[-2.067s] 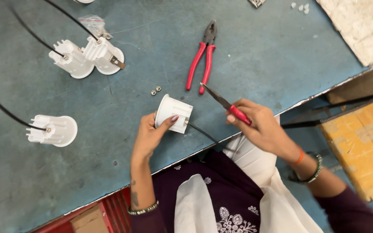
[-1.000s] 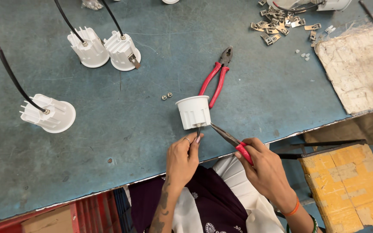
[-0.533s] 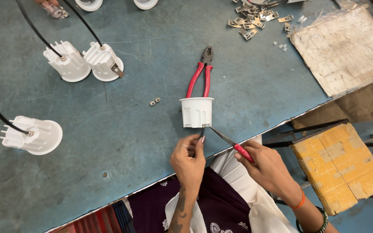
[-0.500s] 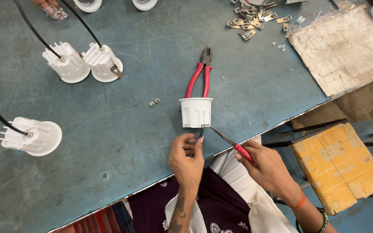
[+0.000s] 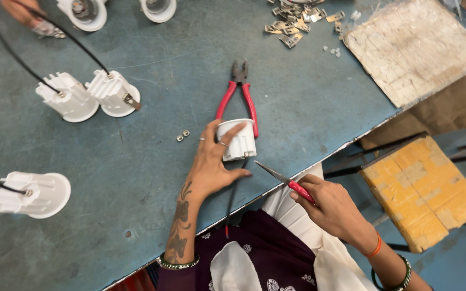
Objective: The person assembles white plastic light fixtures by inserting wires into the sockets and securing them with pliers. They handle multiple fixtures one at a time, using pliers to tighten connections and place completed units on the table.
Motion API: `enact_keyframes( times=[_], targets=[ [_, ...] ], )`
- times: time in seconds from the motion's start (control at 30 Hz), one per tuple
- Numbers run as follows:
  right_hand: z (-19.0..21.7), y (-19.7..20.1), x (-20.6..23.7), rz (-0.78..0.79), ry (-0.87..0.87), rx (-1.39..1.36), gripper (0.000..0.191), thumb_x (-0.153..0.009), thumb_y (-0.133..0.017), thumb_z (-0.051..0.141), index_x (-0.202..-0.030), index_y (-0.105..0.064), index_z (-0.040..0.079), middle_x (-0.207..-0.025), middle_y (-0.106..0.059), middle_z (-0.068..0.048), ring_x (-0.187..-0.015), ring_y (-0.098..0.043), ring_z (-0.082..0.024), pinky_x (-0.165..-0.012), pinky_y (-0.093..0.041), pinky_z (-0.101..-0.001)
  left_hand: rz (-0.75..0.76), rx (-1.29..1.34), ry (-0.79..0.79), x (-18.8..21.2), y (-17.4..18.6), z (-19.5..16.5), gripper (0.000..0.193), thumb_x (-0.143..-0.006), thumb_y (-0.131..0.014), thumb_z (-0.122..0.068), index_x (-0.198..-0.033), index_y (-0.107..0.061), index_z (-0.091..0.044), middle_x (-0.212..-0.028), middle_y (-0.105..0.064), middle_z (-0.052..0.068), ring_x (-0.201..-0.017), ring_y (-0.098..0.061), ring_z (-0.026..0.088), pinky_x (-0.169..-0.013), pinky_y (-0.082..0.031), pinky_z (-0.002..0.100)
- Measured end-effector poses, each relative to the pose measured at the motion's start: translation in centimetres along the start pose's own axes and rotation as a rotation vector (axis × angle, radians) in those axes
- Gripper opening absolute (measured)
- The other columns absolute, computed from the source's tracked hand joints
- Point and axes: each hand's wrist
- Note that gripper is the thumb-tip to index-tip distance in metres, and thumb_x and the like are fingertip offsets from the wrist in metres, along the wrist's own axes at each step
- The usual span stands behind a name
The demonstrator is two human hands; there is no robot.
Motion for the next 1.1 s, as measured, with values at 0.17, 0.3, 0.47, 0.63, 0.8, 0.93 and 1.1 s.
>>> enact_keyframes(
  times=[0.17, 0.3, 0.47, 0.63, 0.8, 0.93, 1.1],
  targets=[
    [-0.4, -0.3, -0.3, -0.034, 0.050, -0.027, 0.034, -0.093, -0.060, 0.032, -0.089, -0.072, 0.000, -0.097, -0.069, -0.009, -0.066, -0.063, -0.035, -0.062, -0.050, -0.0455, -0.143, -0.054, 0.008, 0.6, -1.5, 1.6, 0.099, -0.054, -0.098, -0.027, -0.143, -0.056, -0.030, -0.121, -0.053, 0.012, -0.110, -0.059, 0.035, -0.091, -0.052, 0.046],
    [-0.3, -0.4, -0.7, -0.058, 0.042, -0.005, 0.034, -0.092, -0.062, 0.033, -0.089, -0.072, 0.001, -0.098, -0.069, -0.009, -0.067, -0.063, -0.035, -0.061, -0.051, -0.0464, -0.208, -0.047, -0.066, 0.6, -2.4, 1.9, 0.095, -0.056, -0.097, -0.025, -0.141, -0.056, -0.026, -0.110, -0.054, 0.011, -0.099, -0.057, 0.032, -0.086, -0.051, 0.045],
    [0.0, -0.4, -1.0, -0.305, 0.070, 0.097, 0.031, -0.093, -0.063, 0.030, -0.096, -0.071, 0.001, -0.104, -0.065, -0.011, -0.082, -0.063, -0.031, -0.069, -0.052, -0.0434, -0.250, -0.066, -0.080, 1.0, -2.8, 1.4, 0.088, -0.060, -0.095, -0.024, -0.139, -0.058, -0.027, -0.102, -0.055, 0.007, -0.094, -0.059, 0.029, -0.081, -0.051, 0.043],
    [-0.5, -0.1, -1.3, -0.418, 0.158, 0.305, 0.028, -0.093, -0.063, 0.023, -0.096, -0.068, -0.004, -0.111, -0.061, -0.017, -0.101, -0.058, -0.033, -0.093, -0.047, -0.0442, -0.308, -0.138, 0.004, 1.6, -3.7, 0.7, 0.087, -0.058, -0.096, -0.026, -0.138, -0.060, -0.026, -0.096, -0.053, 0.007, -0.086, -0.059, 0.027, -0.073, -0.051, 0.042],
    [-0.9, 0.0, -1.5, -0.408, 0.219, 0.433, 0.026, -0.088, -0.061, 0.019, -0.092, -0.067, -0.007, -0.113, -0.060, -0.022, -0.111, -0.057, -0.035, -0.108, -0.040, -0.0506, -0.386, -0.202, 0.034, 2.0, -4.7, 0.1, 0.084, -0.058, -0.094, -0.024, -0.135, -0.063, -0.022, -0.096, -0.054, 0.006, -0.083, -0.059, 0.027, -0.071, -0.050, 0.043],
    [-1.1, 0.3, -1.7, -0.382, 0.223, 0.538, 0.021, -0.082, -0.058, 0.011, -0.092, -0.067, -0.005, -0.115, -0.061, -0.022, -0.116, -0.057, -0.034, -0.111, -0.038, -0.0525, -0.408, -0.193, 0.042, 2.1, -5.0, -0.2, 0.080, -0.060, -0.093, -0.021, -0.134, -0.064, -0.020, -0.095, -0.054, 0.007, -0.083, -0.059, 0.027, -0.070, -0.050, 0.042],
    [-1.5, 1.4, -2.5, -0.329, 0.254, 0.594, 0.021, -0.087, -0.058, 0.013, -0.093, -0.068, -0.005, -0.110, -0.060, -0.020, -0.119, -0.055, -0.034, -0.110, -0.039, -0.0544, -0.413, -0.180, 0.038, 2.0, -5.1, -0.7, 0.078, -0.062, -0.092, -0.018, -0.135, -0.064, -0.019, -0.095, -0.054, 0.007, -0.082, -0.060, 0.026, -0.071, -0.051, 0.041]
  ],
)
Point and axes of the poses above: each hand's wrist, its own x-axis away from the middle knuckle, its own y-axis out of the back of the hand, z = x × y
